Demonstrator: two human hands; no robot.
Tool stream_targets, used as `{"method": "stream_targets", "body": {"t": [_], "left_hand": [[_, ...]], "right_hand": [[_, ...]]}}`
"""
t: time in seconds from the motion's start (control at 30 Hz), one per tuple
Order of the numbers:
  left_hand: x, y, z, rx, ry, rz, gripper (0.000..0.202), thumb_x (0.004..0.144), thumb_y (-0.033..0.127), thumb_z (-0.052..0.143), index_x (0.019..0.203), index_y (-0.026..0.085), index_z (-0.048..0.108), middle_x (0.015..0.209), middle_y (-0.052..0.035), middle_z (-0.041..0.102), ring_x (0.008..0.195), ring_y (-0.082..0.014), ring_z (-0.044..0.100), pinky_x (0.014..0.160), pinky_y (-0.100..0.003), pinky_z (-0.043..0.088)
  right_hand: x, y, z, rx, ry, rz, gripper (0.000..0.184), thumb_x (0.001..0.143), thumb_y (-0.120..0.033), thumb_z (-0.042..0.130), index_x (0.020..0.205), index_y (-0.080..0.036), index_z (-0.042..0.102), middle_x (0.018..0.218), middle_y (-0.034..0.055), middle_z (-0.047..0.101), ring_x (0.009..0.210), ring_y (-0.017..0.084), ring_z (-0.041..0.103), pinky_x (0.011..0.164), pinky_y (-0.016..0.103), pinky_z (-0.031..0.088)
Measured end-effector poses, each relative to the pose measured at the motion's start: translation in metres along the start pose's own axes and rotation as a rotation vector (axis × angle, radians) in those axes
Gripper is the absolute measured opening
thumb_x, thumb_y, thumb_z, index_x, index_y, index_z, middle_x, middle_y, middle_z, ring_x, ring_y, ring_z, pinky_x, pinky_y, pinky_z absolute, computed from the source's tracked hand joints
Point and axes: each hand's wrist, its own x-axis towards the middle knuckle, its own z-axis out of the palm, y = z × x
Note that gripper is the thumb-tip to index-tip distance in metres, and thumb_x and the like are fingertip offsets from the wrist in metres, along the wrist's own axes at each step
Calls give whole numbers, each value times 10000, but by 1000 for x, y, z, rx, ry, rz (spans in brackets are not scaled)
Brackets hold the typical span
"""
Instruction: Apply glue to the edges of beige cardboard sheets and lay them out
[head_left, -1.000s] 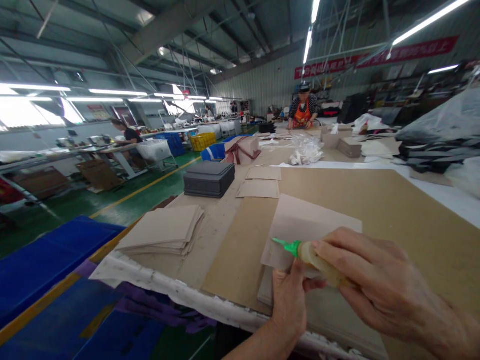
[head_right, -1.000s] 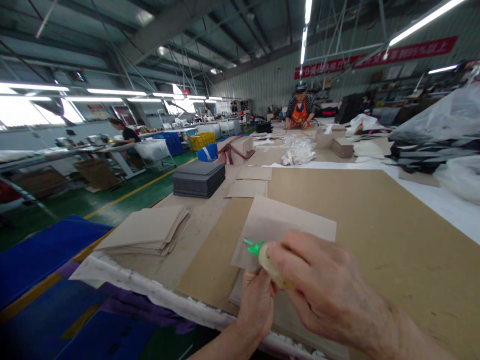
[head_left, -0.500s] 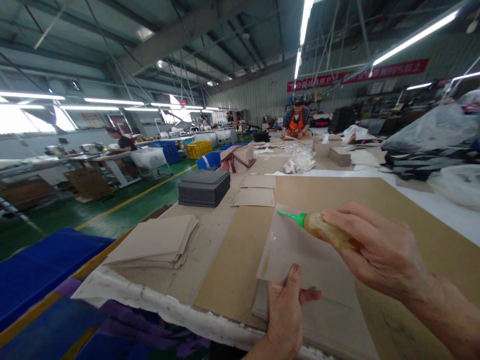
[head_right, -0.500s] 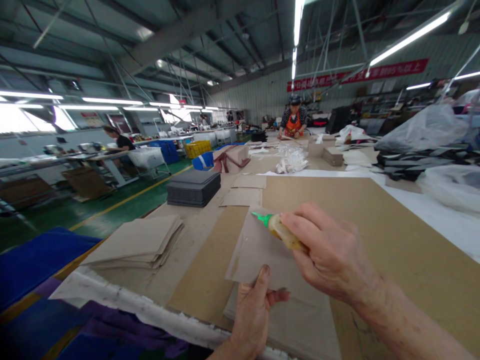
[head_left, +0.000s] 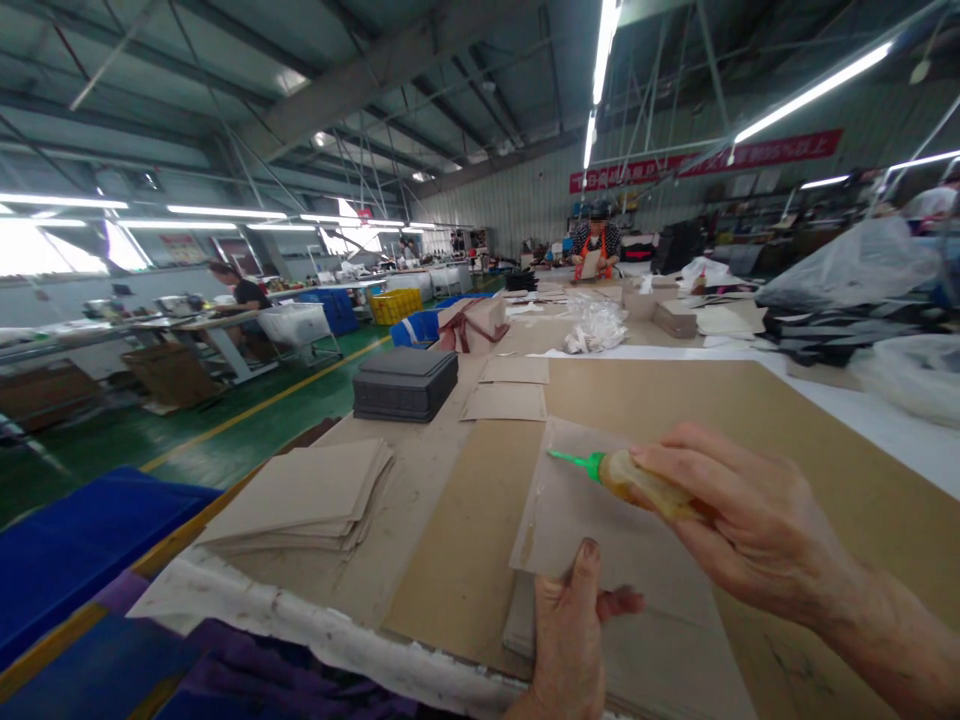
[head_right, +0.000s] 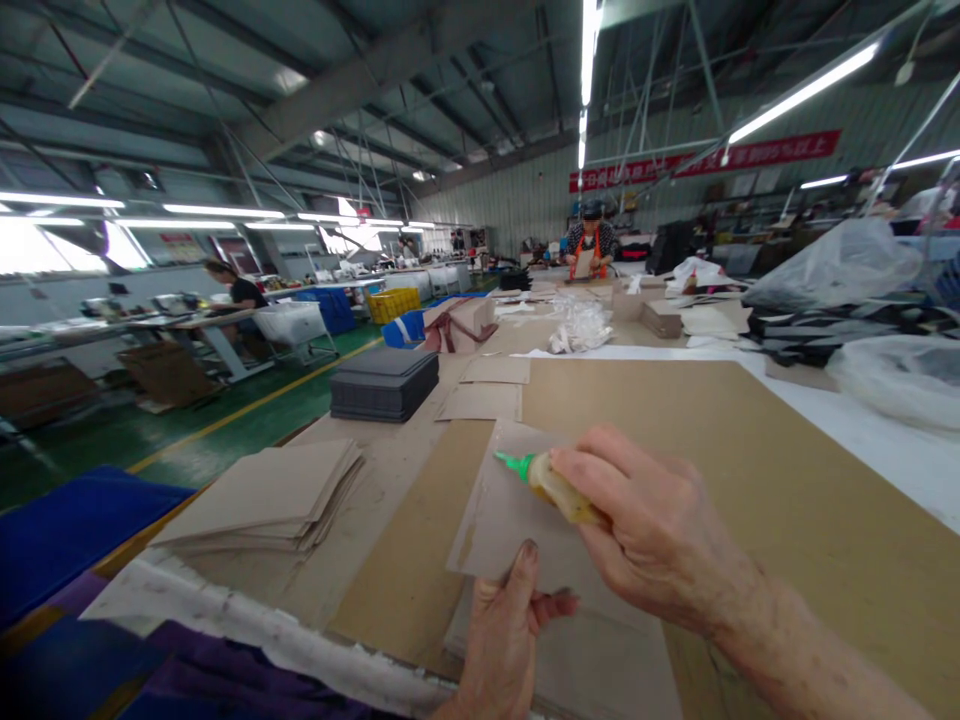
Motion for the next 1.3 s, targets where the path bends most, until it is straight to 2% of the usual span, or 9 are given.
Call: {"method": "stream_targets", "body": {"t": [0.2,0.3,0.43,0.57,0.77,0.9,1.03,1.2,1.3], "left_hand": [[1,1,-1,14,-14,-23,655,655,477,901,1177,146,683,1075,-109,729,767,-219,695,538,-338,636],[2,1,-1,35,-21,-9,634,685,446,889,1203,153,669,1100,-110,725,789,-223,698,543,-340,634],[2,1,-3,46,-36,8,623,712,430,874,1237,173,659,1181,-103,698,812,-215,694,565,-346,636],[4,1,-5,51,-34,-23,650,690,449,887,1225,154,667,1075,-101,720,810,-230,695,558,-347,631],[4,1,-6,55,-13,-35,544,651,448,910,1054,132,725,1008,-89,730,745,-201,685,575,-358,644],[4,2,-6,63,34,-13,502,611,431,932,955,133,719,973,-61,716,674,-166,662,554,-357,647],[6,3,-6,60,36,1,468,582,417,946,861,136,697,957,-50,703,698,-178,673,559,-358,654],[6,3,-7,47,35,-5,463,616,370,940,950,162,696,959,-27,692,688,-168,664,550,-361,650],[6,3,-7,68,23,-16,501,625,374,936,1014,160,702,975,-38,692,687,-166,664,557,-365,650]], "right_hand": [[-11,11,-3,-70,43,53,298,881,-77,492,1144,-185,582,1004,88,632,791,205,638,605,293,476],[-10,8,-6,2,38,54,247,910,-94,508,1128,-182,585,1000,84,628,785,195,635,610,286,477],[-6,1,-5,46,0,38,281,907,-75,490,1155,-168,586,994,81,622,786,183,619,624,279,472],[-7,10,-7,-28,89,84,249,888,-97,546,1114,-187,601,979,70,628,819,203,630,642,292,474],[-17,19,-17,-70,11,72,269,885,-82,510,1113,-195,595,965,72,621,766,206,628,594,304,454],[-19,18,-22,-30,31,114,212,900,-87,538,1070,-201,592,934,67,623,781,215,632,620,313,460],[-21,17,-24,-37,22,117,244,889,-82,510,1098,-179,589,963,91,628,809,229,631,626,323,466],[-27,22,-26,-82,-3,170,202,879,-88,515,1039,-176,600,930,92,623,789,234,617,599,329,423],[-17,17,-22,-36,7,158,212,879,-90,506,1044,-169,612,923,87,622,781,224,603,602,328,409]]}}
